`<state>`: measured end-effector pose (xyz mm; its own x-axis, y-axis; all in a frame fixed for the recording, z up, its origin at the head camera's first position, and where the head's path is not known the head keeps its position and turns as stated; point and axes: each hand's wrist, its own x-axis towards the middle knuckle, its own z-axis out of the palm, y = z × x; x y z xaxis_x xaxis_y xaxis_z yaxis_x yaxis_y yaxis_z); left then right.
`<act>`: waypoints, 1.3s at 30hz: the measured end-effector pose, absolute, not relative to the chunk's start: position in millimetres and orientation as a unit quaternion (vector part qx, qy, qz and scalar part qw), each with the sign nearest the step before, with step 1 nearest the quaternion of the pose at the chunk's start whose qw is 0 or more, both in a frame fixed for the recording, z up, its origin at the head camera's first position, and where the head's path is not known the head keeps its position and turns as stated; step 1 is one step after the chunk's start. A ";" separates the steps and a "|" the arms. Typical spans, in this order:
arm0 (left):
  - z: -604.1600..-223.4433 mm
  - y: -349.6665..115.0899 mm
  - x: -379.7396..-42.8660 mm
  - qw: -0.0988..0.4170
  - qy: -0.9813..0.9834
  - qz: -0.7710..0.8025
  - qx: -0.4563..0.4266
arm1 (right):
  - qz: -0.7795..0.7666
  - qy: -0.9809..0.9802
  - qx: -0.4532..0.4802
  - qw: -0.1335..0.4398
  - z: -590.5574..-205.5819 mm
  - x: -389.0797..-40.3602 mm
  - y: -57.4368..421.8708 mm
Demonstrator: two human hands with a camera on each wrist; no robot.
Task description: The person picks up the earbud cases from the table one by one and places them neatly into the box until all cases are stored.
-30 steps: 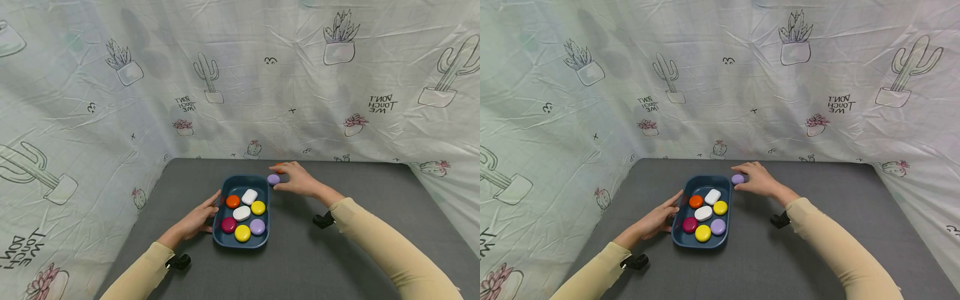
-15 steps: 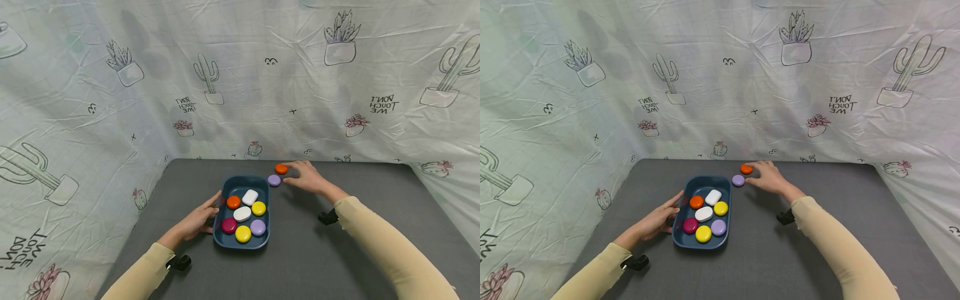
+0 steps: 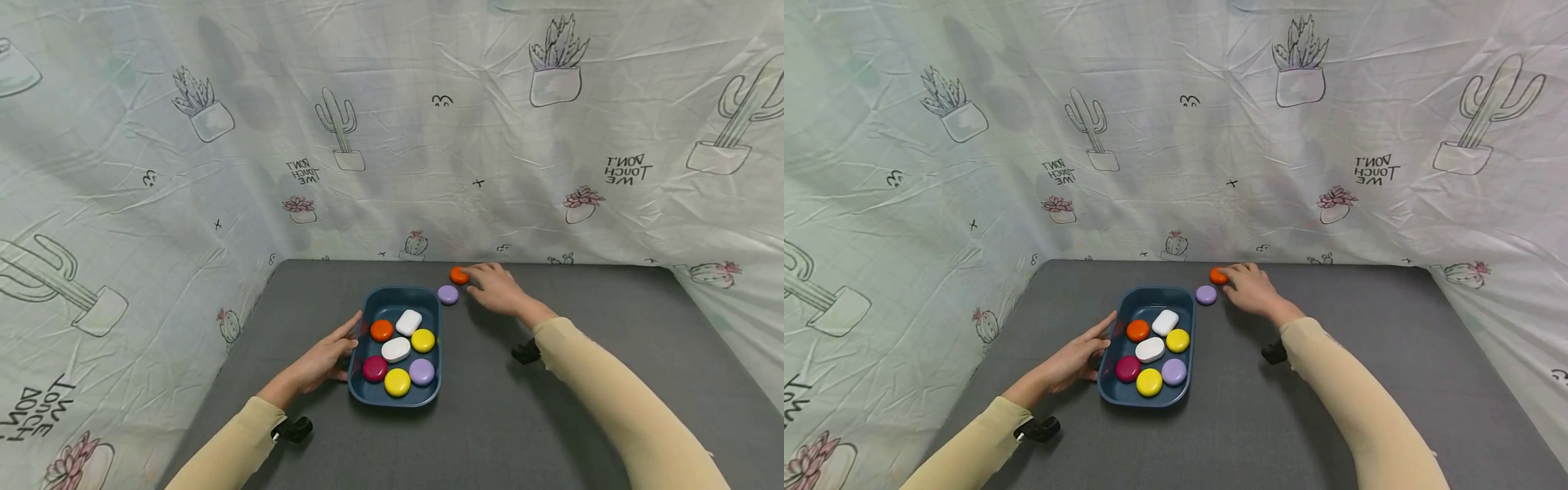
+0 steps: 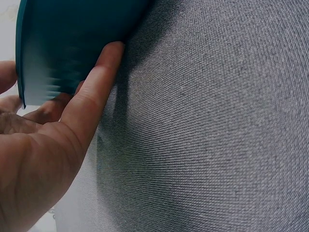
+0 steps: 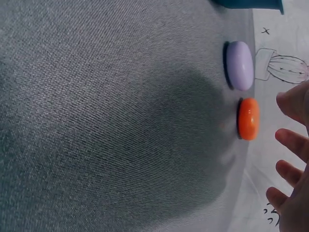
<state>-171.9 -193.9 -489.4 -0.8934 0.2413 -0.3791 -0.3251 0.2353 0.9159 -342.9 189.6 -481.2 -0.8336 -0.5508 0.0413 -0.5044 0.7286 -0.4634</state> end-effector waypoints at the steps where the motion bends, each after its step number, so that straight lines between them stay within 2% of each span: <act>1: -489.6 -194.0 -172.0 0.229 0.752 0.618 -0.028 | -0.229 0.930 -0.284 0.047 -481.7 -343.4 188.2; 11: -489.7 -194.0 -172.7 0.231 0.751 0.617 -0.029 | -0.166 0.943 -0.287 0.030 -496.6 -349.0 184.7; 18: -488.7 -194.0 -171.6 0.235 0.748 0.620 -0.024 | -0.137 0.946 -0.288 0.052 -503.2 -349.0 181.8; 25: -487.9 -193.8 -171.8 0.237 0.748 0.620 -0.020 | -0.126 0.947 -0.285 0.082 -502.7 -348.8 181.2; 39: -489.2 -196.3 -170.9 0.233 0.748 0.621 -0.021 | -0.103 0.945 -0.303 0.066 -494.7 -337.1 198.5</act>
